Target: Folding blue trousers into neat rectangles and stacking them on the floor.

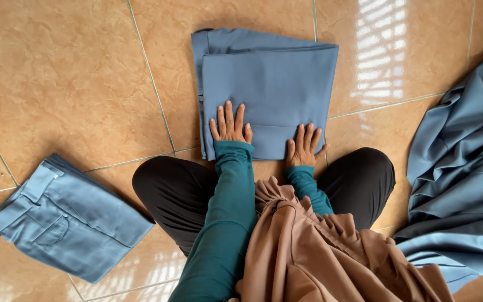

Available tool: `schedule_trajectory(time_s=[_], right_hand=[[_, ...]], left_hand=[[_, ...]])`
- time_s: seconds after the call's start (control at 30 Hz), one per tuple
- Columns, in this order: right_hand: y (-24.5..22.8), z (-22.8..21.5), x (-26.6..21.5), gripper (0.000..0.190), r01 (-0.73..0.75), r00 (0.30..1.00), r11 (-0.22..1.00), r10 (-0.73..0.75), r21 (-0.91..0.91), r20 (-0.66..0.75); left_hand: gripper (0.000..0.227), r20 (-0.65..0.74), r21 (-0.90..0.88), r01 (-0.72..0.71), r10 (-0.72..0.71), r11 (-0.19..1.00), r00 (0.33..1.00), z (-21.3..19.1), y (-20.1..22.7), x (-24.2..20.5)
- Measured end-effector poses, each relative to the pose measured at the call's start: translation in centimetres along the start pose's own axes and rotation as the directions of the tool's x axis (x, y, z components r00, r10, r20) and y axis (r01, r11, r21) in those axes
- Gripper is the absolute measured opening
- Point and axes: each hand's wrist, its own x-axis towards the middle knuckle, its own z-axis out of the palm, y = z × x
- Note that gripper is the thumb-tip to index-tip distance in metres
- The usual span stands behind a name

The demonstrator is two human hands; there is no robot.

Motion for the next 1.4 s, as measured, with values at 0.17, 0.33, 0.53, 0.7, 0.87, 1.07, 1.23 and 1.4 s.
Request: schedule_trajectory(time_s=[0.17, 0.33, 0.53, 0.7, 0.87, 1.07, 1.23, 1.4], right_hand=[[-0.1, -1.4, -0.3, 0.062, -0.028, 0.995, 1.000, 0.029, -0.002, 0.096], [-0.3, -1.5, 0.3, 0.063, -0.031, 0.992, 1.000, 0.031, -0.001, 0.126], [-0.7, -2.7, 0.4, 0.062, -0.038, 0.989, 0.998, 0.032, 0.041, 0.148], [0.2, -3.0, 2.4, 0.063, -0.022, 0.982, 1.000, 0.018, 0.019, 0.189], [0.6, -4.6, 4.2, 0.059, -0.039, 0.939, 0.999, 0.034, 0.007, 0.343], [2.3, -6.8, 5.8, 0.102, 0.034, 0.889, 0.999, -0.042, 0.025, 0.456], [0.9, -9.3, 0.9, 0.113, 0.139, 0.851, 0.989, -0.090, -0.057, 0.518], [3.4, -5.3, 0.7, 0.107, 0.188, 0.887, 0.982, -0.157, -0.028, 0.433]], left_hand=[[0.056, -0.013, -0.005, 0.016, -0.017, 1.000, 1.000, 0.2, 0.2, -0.6], [0.055, -0.045, 0.010, -0.001, 0.001, 1.000, 0.999, 0.4, 0.0, -0.1], [0.057, 0.085, 0.034, 0.011, -0.014, 0.999, 0.996, 1.2, -0.4, -0.2], [0.054, 0.236, -0.134, 0.098, -0.065, 0.986, 0.969, 4.4, -4.7, -1.6], [0.110, 0.683, -0.132, 0.850, -0.574, 0.510, 0.451, 2.8, -8.3, -0.5], [0.118, 0.769, 0.025, 0.888, -0.576, 0.459, 0.276, 9.8, -9.1, -2.3], [0.127, 0.878, -0.184, 0.971, -0.420, 0.150, 0.231, 7.4, -9.4, -2.3], [0.120, 0.936, -0.297, 0.938, -0.252, -0.181, 0.247, 5.3, -8.5, -4.8]])
